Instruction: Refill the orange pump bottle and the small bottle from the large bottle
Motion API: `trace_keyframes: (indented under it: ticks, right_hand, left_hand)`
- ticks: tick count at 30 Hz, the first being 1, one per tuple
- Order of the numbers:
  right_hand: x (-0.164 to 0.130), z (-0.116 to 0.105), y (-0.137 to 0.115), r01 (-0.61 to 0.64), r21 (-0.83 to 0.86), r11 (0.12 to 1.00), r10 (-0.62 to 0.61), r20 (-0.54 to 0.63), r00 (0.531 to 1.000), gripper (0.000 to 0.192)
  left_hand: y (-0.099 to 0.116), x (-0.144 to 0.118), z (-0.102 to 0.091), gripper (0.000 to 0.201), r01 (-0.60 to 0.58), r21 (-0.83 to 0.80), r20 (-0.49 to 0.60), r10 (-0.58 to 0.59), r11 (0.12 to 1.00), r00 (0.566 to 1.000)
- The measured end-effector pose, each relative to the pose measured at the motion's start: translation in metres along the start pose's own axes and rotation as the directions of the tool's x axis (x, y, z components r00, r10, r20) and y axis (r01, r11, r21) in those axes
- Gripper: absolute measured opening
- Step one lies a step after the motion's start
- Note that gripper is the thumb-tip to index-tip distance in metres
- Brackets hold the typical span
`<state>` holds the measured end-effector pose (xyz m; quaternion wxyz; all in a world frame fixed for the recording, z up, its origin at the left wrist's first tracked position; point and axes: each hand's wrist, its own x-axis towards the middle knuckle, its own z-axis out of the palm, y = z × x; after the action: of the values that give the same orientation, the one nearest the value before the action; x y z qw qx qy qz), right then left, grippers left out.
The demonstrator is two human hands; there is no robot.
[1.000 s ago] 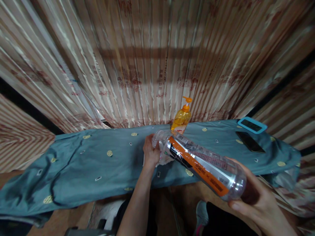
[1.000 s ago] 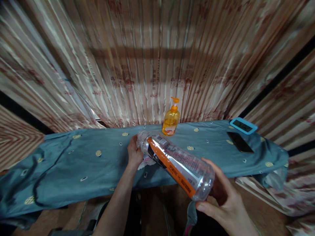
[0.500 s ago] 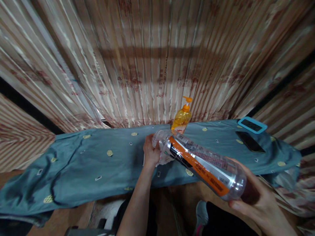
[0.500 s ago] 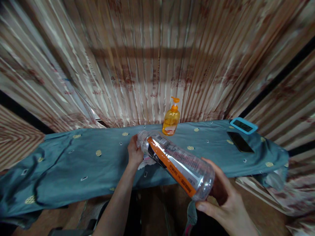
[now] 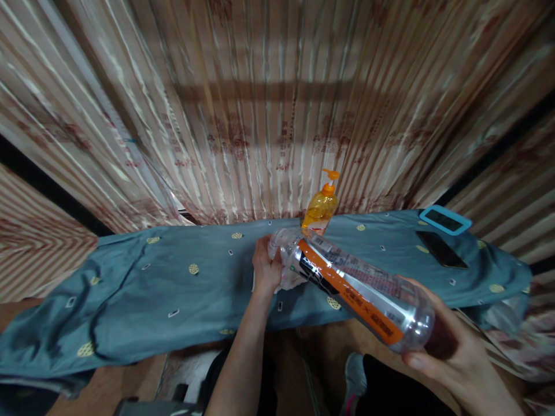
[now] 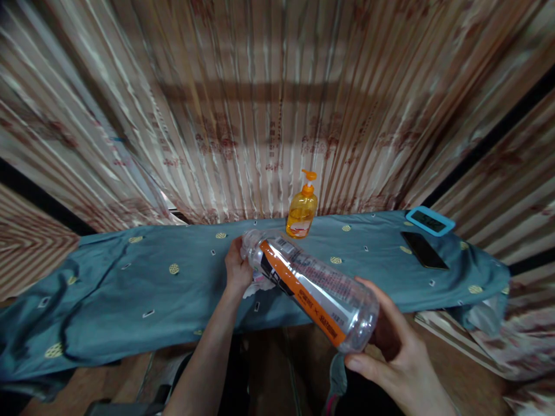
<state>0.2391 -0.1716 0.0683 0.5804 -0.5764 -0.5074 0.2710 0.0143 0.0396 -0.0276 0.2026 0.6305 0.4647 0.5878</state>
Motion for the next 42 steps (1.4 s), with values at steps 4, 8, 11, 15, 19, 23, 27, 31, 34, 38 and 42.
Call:
trace_keyframes:
  ticks: [4,8,11,15,19,23,27,31,34,38,42]
  right_hand:
    - [-0.0008,-0.0011,0.0031,-0.008,-0.006,1.000,0.008,-0.001,1.000,0.072]
    - [-0.0018,-0.0020,0.0049,-0.022,0.013,1.000,0.022,0.013,1.000,0.072]
    - [-0.0024,-0.0029,0.0055,-0.034,0.022,0.999,0.034,0.012,0.999,0.073]
    - [-0.0032,-0.0046,0.0067,-0.064,0.022,0.998,0.064,0.015,0.998,0.075]
    - [-0.0037,-0.0039,0.0066,-0.066,0.025,0.998,0.065,0.017,0.998,0.075]
    - [-0.0032,-0.0024,0.0062,-0.073,0.039,0.997,0.073,0.005,0.997,0.076]
    - [-0.0025,-0.0035,0.0066,-0.067,0.031,0.997,0.068,-0.005,0.998,0.076]
    - [-0.0027,-0.0039,0.0061,-0.075,0.019,0.997,0.075,0.000,0.997,0.078]
    - [-0.0037,-0.0031,0.0057,-0.085,0.022,0.996,0.086,-0.004,0.996,0.077]
    - [-0.0042,-0.0035,0.0059,-0.097,0.032,0.995,0.096,0.010,0.995,0.076]
    - [-0.0024,-0.0043,0.0044,-0.095,0.019,0.995,0.095,-0.004,0.995,0.077]
  left_hand:
    - [0.0002,-0.0003,0.0001,0.026,0.002,0.008,-0.001,-0.002,1.000,1.000]
    - [-0.0002,-0.0002,0.0006,0.026,0.004,0.003,-0.006,-0.004,1.000,1.000]
    - [-0.0008,0.0000,0.0005,0.027,0.003,0.013,-0.010,-0.003,1.000,1.000]
    - [-0.0002,0.0002,0.0001,0.027,-0.003,0.015,-0.009,0.003,1.000,1.000]
    - [0.0012,0.0001,0.0000,0.025,0.008,0.014,-0.005,-0.008,1.000,1.000]
    - [0.0007,0.0002,0.0001,0.026,0.010,0.007,-0.006,-0.010,1.000,1.000]
    - [-0.0004,0.0004,0.0001,0.025,0.016,0.011,0.005,-0.016,1.000,1.000]
    - [0.0003,0.0000,0.0000,0.025,0.030,0.009,0.007,-0.030,1.000,1.000]
    - [0.0018,-0.0001,-0.0005,0.024,0.031,0.003,0.002,-0.031,1.000,1.000]
    - [0.0029,0.0004,-0.0009,0.023,0.028,-0.004,0.004,-0.028,1.000,1.000]
    - [0.0024,0.0004,-0.0006,0.024,0.028,-0.005,0.002,-0.028,1.000,1.000]
